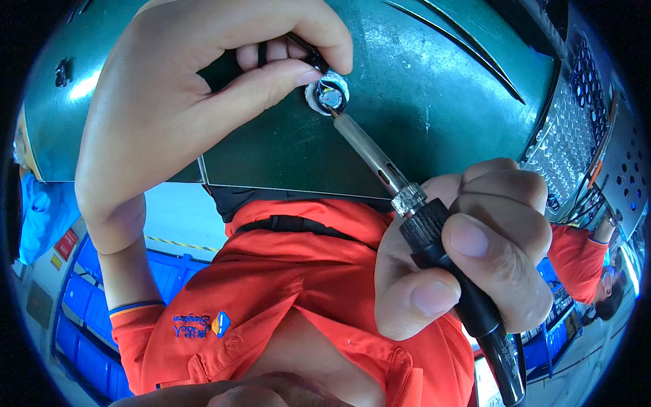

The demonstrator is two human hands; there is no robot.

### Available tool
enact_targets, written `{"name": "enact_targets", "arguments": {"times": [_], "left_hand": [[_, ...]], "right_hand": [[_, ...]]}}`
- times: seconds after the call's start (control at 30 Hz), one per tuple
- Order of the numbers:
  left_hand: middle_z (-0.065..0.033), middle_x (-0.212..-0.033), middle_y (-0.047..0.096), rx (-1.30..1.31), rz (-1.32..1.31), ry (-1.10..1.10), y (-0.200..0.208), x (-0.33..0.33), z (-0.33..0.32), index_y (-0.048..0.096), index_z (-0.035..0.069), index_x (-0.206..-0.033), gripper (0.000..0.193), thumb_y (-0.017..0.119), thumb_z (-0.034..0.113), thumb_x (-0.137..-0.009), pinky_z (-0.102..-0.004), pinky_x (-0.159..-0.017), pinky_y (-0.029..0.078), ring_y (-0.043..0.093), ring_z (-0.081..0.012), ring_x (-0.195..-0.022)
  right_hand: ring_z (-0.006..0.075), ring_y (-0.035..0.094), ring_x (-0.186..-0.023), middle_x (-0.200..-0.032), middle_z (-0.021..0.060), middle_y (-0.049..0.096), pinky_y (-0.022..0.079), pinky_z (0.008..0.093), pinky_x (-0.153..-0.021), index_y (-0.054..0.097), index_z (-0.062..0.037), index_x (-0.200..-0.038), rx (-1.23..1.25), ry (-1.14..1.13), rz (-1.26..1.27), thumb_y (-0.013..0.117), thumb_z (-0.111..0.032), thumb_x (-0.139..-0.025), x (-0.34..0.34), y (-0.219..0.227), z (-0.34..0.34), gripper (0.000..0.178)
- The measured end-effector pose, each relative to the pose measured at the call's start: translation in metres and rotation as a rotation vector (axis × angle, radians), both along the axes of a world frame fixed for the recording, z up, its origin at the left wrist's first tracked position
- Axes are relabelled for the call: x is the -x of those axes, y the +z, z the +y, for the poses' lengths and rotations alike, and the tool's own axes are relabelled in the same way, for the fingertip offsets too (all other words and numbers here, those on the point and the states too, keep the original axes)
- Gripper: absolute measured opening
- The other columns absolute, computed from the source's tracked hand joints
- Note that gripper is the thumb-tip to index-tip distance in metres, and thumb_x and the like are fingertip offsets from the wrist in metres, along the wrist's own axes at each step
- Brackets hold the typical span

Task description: Soldering components onto a circular electronic part at a factory workbench.

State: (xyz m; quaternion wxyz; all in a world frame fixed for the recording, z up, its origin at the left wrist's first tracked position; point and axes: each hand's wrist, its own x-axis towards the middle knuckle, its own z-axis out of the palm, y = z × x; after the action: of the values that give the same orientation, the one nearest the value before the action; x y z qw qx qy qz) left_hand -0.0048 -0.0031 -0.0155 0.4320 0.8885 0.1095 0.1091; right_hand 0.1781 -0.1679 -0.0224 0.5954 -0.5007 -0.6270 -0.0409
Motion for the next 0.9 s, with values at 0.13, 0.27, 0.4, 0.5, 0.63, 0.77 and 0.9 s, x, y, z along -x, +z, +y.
{"name": "enact_targets", "arguments": {"times": [0.13,0.27,0.4,0.5,0.63,0.77,0.9], "left_hand": [[-0.0095,-0.100,0.067,0.004,-0.001,-0.012,0.000,-0.005,0.001,0.075,0.001,-0.107,0.023,0.074,0.000,-0.084,-0.0253,-0.068,0.049,0.064,-0.0163,-0.085],[-0.0095,-0.100,0.067,0.014,0.018,-0.013,0.000,-0.004,0.003,0.075,0.001,-0.107,0.023,0.074,0.000,-0.084,-0.0254,-0.068,0.049,0.064,-0.0164,-0.085],[-0.0083,-0.099,0.059,0.073,0.019,0.046,0.001,0.000,0.001,0.075,0.002,-0.103,0.024,0.073,-0.002,-0.080,-0.0272,-0.069,0.047,0.060,-0.0184,-0.087],[-0.0103,-0.096,0.060,0.064,0.101,0.096,0.005,-0.003,-0.004,0.075,0.000,-0.101,0.026,0.074,-0.006,-0.076,-0.0309,-0.076,0.048,0.060,-0.0247,-0.088],[-0.0074,-0.093,0.061,0.019,0.037,0.114,0.018,-0.008,-0.010,0.077,0.004,-0.101,0.028,0.078,-0.007,-0.075,-0.0305,-0.069,0.049,0.061,-0.0204,-0.081],[-0.0068,-0.094,0.062,0.012,0.056,0.132,0.020,-0.004,-0.015,0.078,0.004,-0.102,0.029,0.078,-0.008,-0.075,-0.0303,-0.071,0.049,0.062,-0.0190,-0.084],[-0.0080,-0.093,0.064,0.021,0.046,0.120,0.011,0.008,-0.012,0.077,0.005,-0.103,0.027,0.077,-0.006,-0.078,-0.0330,-0.075,0.052,0.065,-0.0229,-0.087]], "right_hand": [[0.0139,0.031,-0.045,-0.058,0.0051,0.040,0.027,0.0299,-0.042,0.054,-0.0006,-0.105,-0.050,-0.150,0.004,0.046,-0.029,-0.096,-0.005,0.002,-0.006,0.031],[0.0132,0.029,-0.044,-0.051,0.0024,0.033,0.025,0.0260,-0.043,0.053,-0.0014,-0.117,-0.075,-0.302,0.120,0.039,-0.022,-0.104,-0.017,0.000,-0.015,0.029],[0.0110,0.038,-0.044,-0.056,0.0066,0.047,0.030,0.0254,-0.044,0.052,0.0035,-0.126,0.013,-0.606,0.025,0.044,-0.007,-0.105,-0.042,0.001,-0.041,0.025],[0.0101,0.048,-0.052,-0.066,0.0105,0.059,0.038,0.0243,-0.051,0.056,0.0026,-0.125,0.127,-0.685,-0.023,0.051,-0.003,-0.106,-0.078,0.009,-0.069,0.020],[0.0125,0.064,-0.073,-0.090,0.0116,0.072,0.050,0.0236,-0.067,0.062,0.0002,-0.121,0.202,-0.862,-0.087,0.062,-0.003,-0.102,-0.123,0.021,-0.096,0.019],[0.0112,0.070,-0.082,-0.094,0.0062,0.074,0.054,0.0247,-0.069,0.067,-0.0022,-0.117,0.363,-0.888,-0.252,0.074,0.002,-0.092,-0.163,0.027,-0.104,0.026],[0.0173,0.070,-0.090,-0.097,0.0087,0.071,0.054,0.0284,-0.078,0.066,-0.0044,-0.121,0.514,-0.765,-0.357,0.071,0.005,-0.091,-0.209,0.025,-0.099,0.032]]}}
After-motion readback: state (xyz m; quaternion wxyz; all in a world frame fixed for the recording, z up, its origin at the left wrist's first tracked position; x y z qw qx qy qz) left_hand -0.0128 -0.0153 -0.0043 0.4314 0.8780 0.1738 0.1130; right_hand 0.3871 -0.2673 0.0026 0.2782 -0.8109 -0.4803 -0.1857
